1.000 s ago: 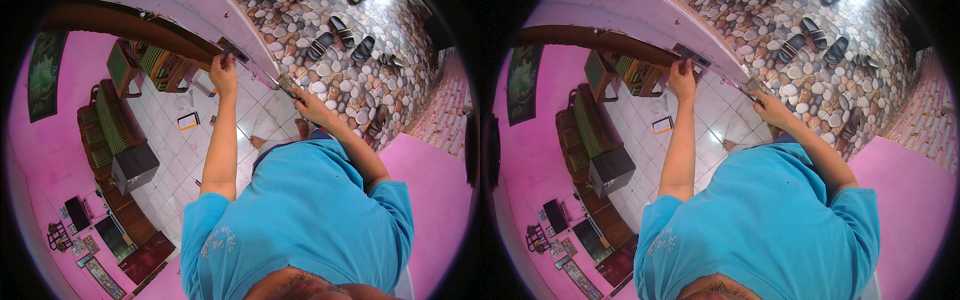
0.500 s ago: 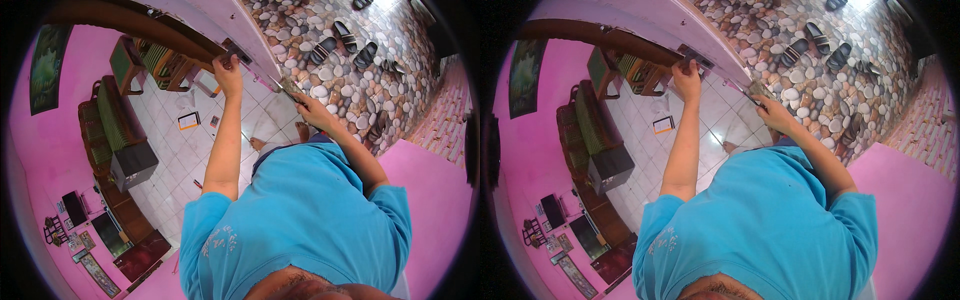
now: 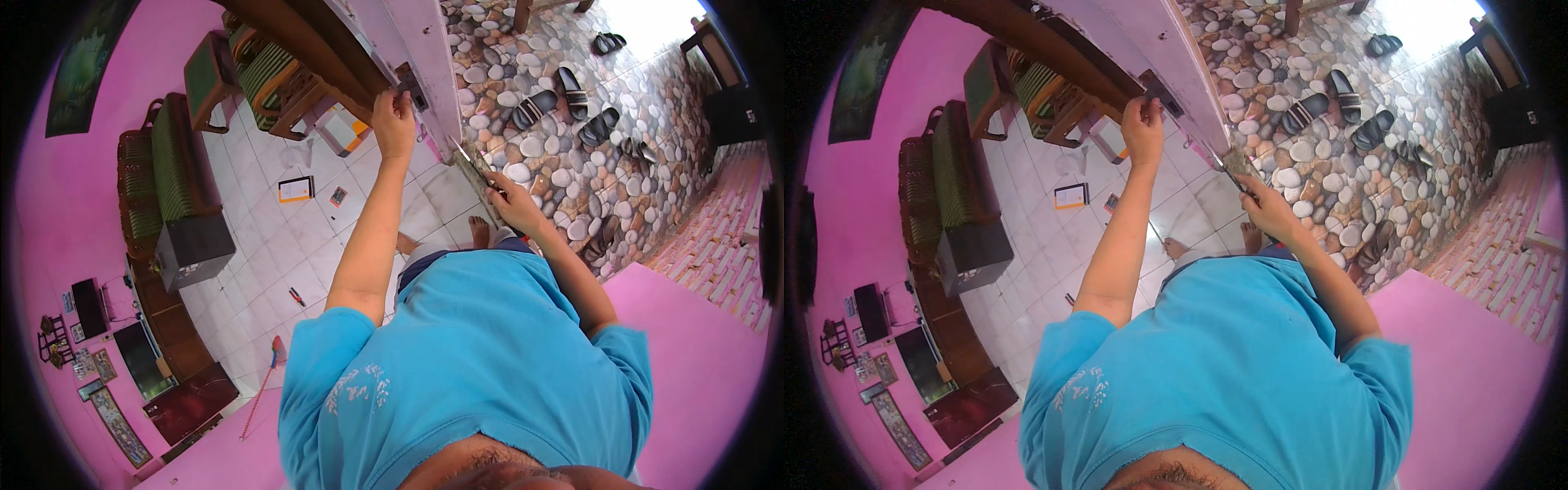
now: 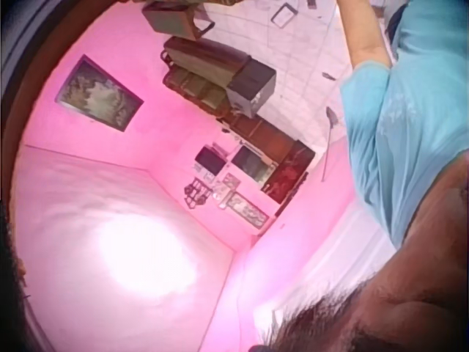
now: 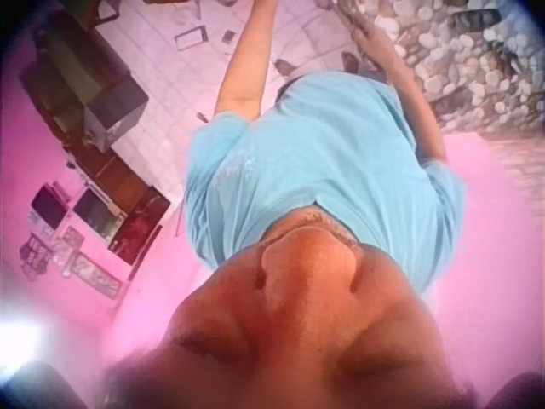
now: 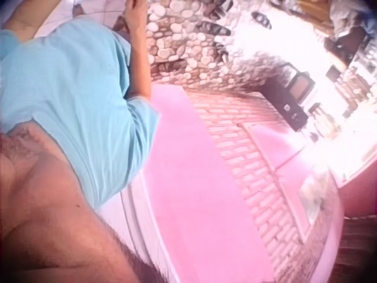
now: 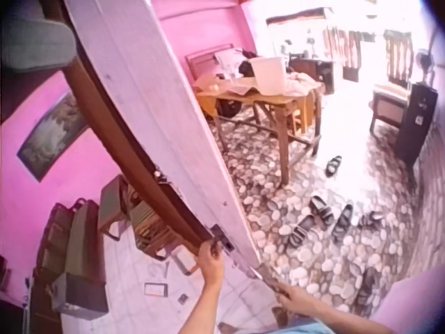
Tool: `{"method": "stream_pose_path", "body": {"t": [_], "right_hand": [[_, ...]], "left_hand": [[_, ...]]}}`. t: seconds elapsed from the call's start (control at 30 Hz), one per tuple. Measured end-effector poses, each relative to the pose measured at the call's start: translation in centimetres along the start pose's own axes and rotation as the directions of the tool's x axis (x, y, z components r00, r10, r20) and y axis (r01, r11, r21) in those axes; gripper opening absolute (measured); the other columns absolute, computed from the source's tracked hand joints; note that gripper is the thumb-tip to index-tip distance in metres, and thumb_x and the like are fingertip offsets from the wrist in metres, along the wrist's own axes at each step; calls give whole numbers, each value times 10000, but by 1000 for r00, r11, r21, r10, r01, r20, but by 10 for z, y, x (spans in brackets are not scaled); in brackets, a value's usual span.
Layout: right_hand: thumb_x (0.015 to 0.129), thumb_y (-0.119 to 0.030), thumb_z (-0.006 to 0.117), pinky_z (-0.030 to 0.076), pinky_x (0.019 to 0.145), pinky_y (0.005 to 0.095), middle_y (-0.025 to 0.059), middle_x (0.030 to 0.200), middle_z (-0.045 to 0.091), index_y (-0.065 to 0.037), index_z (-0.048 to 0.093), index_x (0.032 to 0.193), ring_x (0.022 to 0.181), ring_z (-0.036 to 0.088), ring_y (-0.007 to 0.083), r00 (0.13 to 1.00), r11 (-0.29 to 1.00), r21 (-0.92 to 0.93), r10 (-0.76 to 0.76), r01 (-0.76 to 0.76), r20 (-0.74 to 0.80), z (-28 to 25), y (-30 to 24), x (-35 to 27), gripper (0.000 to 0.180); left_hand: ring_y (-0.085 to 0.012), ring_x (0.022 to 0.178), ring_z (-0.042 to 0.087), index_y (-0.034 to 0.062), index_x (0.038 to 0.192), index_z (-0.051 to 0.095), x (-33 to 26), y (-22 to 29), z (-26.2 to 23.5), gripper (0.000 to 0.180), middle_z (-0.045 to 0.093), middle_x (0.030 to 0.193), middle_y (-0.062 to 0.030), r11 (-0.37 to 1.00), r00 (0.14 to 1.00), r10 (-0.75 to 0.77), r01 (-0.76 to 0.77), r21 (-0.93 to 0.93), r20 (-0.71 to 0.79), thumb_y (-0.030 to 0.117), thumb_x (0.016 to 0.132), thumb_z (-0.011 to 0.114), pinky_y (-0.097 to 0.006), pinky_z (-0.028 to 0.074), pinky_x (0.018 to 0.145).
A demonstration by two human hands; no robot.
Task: The person removes a door handle and lock mechanism from a door, positions a metal plate along the door edge, and fits a lock mechanism into the door using a screwdriver.
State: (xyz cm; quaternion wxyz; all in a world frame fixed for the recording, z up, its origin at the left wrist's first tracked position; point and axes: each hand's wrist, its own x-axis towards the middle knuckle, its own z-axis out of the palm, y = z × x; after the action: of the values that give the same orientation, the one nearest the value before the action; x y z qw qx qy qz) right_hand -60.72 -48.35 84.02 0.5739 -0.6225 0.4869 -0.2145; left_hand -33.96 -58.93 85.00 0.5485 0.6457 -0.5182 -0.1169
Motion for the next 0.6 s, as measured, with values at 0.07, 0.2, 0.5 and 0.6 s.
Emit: {"method": "stream_pose_path", "body": {"t": [0.07,0.2,0.5,0.6], "right_hand": [[968,-135,565,495,661,329,105,818,618,-72,506,1409,693,580,166,1000,1000,-20,-12,13,14,1,-3,-3,450],[946,-193,632,502,698,384,154,843,644,-9,543,1244,741,630,238,990,989,-71,-132,127,-56,3,21,-5,361],[889,-238,760,492,680,292,72,890,673,-2,588,986,789,622,113,965,994,66,-73,92,-252,11,1,9,307],[889,-208,767,500,704,272,44,925,676,-7,616,1065,825,625,97,982,964,247,-56,100,-180,13,-13,12,306]], "left_hand": [[-185,742,659,-26,986,600,-1,-4,-7,234,658,858,-100,996,996,85,-85,38,7,194,968,676,-320,532,689],[-238,754,656,-21,982,591,-27,3,-20,213,634,887,-141,997,996,78,-78,8,51,176,963,667,-328,535,718],[-123,811,670,-3,1014,557,-98,53,-41,194,662,889,-53,787,861,-325,476,-394,391,170,996,643,-262,544,752],[-139,806,676,2,1023,546,-99,61,-42,185,660,888,-62,695,809,-371,567,-441,456,157,994,642,-283,565,778]]}}
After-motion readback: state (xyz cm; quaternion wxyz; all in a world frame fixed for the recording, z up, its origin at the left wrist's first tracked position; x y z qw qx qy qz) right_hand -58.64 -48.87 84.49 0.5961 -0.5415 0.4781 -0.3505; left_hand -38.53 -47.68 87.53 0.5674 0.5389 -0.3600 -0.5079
